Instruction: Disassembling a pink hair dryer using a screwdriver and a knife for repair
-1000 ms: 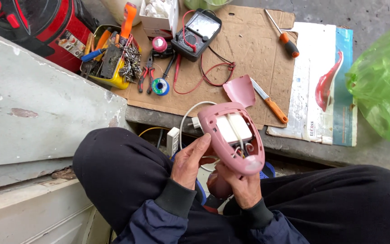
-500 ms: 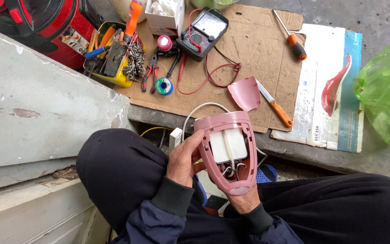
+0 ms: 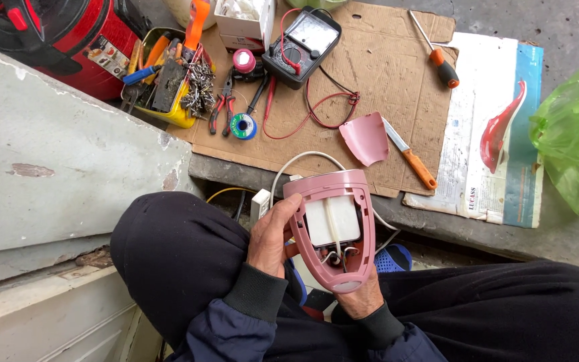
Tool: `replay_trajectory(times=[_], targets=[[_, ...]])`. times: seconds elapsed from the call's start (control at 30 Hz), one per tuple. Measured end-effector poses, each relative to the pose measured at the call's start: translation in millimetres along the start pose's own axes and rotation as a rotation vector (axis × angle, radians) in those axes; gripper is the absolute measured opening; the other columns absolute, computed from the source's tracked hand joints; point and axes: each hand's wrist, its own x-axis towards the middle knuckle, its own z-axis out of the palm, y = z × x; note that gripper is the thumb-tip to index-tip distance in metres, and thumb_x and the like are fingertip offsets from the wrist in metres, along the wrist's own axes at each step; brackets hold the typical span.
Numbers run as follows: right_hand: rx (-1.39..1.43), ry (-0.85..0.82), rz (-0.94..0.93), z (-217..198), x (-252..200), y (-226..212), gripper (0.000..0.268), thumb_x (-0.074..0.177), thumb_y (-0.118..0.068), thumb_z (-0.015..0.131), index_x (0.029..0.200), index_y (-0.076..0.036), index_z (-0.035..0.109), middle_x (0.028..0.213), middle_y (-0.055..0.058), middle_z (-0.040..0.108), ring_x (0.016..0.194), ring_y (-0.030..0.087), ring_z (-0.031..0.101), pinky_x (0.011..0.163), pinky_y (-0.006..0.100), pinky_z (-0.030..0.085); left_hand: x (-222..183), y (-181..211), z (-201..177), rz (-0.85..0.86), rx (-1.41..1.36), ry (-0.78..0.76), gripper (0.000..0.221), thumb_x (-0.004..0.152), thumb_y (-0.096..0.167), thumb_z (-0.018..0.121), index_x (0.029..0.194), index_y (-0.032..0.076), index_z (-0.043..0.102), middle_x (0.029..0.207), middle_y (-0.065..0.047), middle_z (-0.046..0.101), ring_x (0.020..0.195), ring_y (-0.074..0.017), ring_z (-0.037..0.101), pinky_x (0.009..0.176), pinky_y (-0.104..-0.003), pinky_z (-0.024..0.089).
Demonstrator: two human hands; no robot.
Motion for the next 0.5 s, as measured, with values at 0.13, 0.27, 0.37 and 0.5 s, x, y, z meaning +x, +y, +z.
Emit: replay_trajectory(times=[0.13,0.27,0.37,0.5], targets=[[-0.019,-0.006,0.002,-28,14,166,0.088,0.069,-0.018,0.094,0.144,-0.004,0.051,0.134,0.013,0.071,0.117,0.027,0.075,0.099,0.040,0.063,5,-2,-4,-0.023,0.010,0.026,0.047,0.087,0.038,0.091,0.111,-0.001,0.080,0.096,-0.020,0.078,0.091,-0.0318,0.077,0.074,-0.046,0.069],[-0.040,-0.007,-0.002,-36,-3,197,0.082,0.070,-0.017,0.093,0.141,-0.004,0.054,0.131,0.012,0.073,0.113,0.026,0.076,0.095,0.039,0.063,-4,4,1,-0.022,0.016,0.024,0.050,0.087,0.038,0.091,0.112,-0.004,0.080,0.098,-0.021,0.077,0.094,-0.0329,0.077,0.076,-0.047,0.068],[-0.053,-0.007,-0.005,-38,-17,211,0.078,0.071,-0.016,0.093,0.139,-0.004,0.056,0.128,0.012,0.074,0.110,0.025,0.077,0.093,0.038,0.063,-9,5,2,-0.005,0.034,0.026,0.053,0.088,0.039,0.091,0.113,-0.006,0.080,0.101,-0.022,0.075,0.098,-0.0340,0.076,0.081,-0.048,0.068],[-0.072,-0.003,-0.011,-43,-33,226,0.073,0.072,-0.016,0.092,0.136,-0.005,0.058,0.125,0.011,0.075,0.107,0.024,0.078,0.090,0.037,0.064,-12,4,2,0.035,0.048,0.012,0.060,0.090,0.039,0.090,0.128,-0.006,0.081,0.115,-0.024,0.076,0.109,-0.0352,0.075,0.092,-0.052,0.066]])
